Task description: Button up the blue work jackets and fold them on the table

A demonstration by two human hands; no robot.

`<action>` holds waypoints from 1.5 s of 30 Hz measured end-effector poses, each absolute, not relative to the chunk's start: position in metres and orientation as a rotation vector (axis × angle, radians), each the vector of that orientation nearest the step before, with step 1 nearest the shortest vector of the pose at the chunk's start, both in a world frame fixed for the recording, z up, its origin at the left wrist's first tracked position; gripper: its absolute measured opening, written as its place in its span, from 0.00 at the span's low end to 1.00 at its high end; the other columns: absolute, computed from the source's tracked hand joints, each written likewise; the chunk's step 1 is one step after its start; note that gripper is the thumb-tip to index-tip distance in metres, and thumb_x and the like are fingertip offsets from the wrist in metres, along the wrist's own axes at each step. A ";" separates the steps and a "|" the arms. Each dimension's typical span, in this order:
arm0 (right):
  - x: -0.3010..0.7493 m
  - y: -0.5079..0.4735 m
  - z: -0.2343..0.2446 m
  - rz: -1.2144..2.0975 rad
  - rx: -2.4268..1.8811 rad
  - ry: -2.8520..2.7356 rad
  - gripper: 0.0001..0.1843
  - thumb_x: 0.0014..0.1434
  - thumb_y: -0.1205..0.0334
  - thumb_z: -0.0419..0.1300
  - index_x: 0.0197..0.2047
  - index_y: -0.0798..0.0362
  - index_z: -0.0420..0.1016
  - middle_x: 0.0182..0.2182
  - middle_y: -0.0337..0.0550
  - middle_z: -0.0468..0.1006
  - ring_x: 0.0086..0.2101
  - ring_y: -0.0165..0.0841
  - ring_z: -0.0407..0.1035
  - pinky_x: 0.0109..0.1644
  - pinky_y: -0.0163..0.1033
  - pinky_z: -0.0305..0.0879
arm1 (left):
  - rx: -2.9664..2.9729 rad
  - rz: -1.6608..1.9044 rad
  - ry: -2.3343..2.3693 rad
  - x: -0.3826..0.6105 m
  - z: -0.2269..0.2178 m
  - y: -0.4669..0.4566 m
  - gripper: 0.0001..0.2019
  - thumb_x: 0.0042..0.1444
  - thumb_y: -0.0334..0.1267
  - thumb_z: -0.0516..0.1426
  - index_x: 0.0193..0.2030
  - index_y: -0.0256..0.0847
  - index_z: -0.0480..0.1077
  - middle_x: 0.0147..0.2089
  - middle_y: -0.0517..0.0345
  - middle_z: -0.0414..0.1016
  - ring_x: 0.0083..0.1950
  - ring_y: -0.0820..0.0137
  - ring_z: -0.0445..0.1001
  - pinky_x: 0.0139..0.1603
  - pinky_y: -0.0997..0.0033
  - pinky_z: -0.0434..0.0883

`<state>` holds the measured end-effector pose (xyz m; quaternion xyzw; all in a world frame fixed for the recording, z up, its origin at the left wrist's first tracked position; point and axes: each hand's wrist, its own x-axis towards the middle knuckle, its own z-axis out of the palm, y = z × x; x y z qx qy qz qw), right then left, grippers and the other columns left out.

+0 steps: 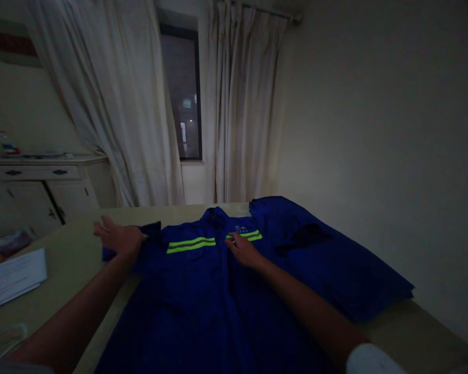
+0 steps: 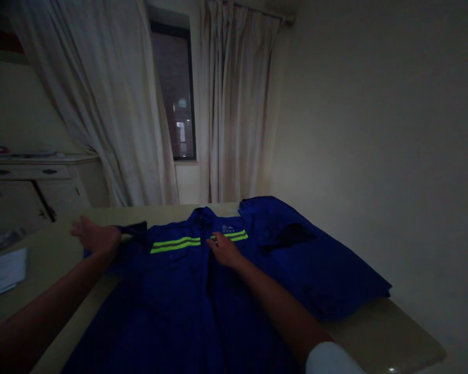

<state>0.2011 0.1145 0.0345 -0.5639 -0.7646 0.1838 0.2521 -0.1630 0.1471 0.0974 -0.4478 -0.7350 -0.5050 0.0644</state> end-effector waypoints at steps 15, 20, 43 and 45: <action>0.169 0.242 -0.020 0.468 -1.483 -1.916 0.18 0.67 0.68 0.53 0.58 0.51 0.73 0.51 0.49 0.78 0.51 0.38 0.73 0.58 0.43 0.69 | -2.227 -1.368 -2.258 -0.007 -0.007 0.290 0.29 0.63 0.33 0.55 0.71 0.27 0.61 0.68 0.31 0.71 0.70 0.52 0.69 0.70 0.52 0.65; 0.192 0.270 -0.042 0.570 -1.552 -1.677 0.38 0.65 0.63 0.56 0.75 0.50 0.51 0.67 0.60 0.62 0.47 0.39 0.76 0.49 0.46 0.76 | -2.534 -1.157 -2.235 -0.025 0.001 0.320 0.15 0.56 0.35 0.61 0.50 0.36 0.78 0.49 0.45 0.84 0.51 0.56 0.81 0.56 0.60 0.73; 0.213 0.154 0.019 0.264 -1.365 -2.574 0.34 0.73 0.47 0.51 0.77 0.51 0.57 0.74 0.53 0.57 0.72 0.46 0.53 0.73 0.56 0.46 | -3.166 -0.497 -1.327 -0.058 0.001 0.166 0.23 0.69 0.44 0.50 0.68 0.46 0.70 0.72 0.50 0.69 0.72 0.56 0.66 0.73 0.52 0.64; 0.201 0.137 0.013 0.391 -1.378 -2.611 0.40 0.73 0.39 0.49 0.78 0.54 0.53 0.76 0.55 0.52 0.74 0.47 0.48 0.75 0.57 0.42 | -3.042 -0.539 -1.465 -0.070 0.002 0.162 0.24 0.69 0.47 0.49 0.67 0.45 0.71 0.71 0.49 0.70 0.72 0.53 0.67 0.74 0.50 0.63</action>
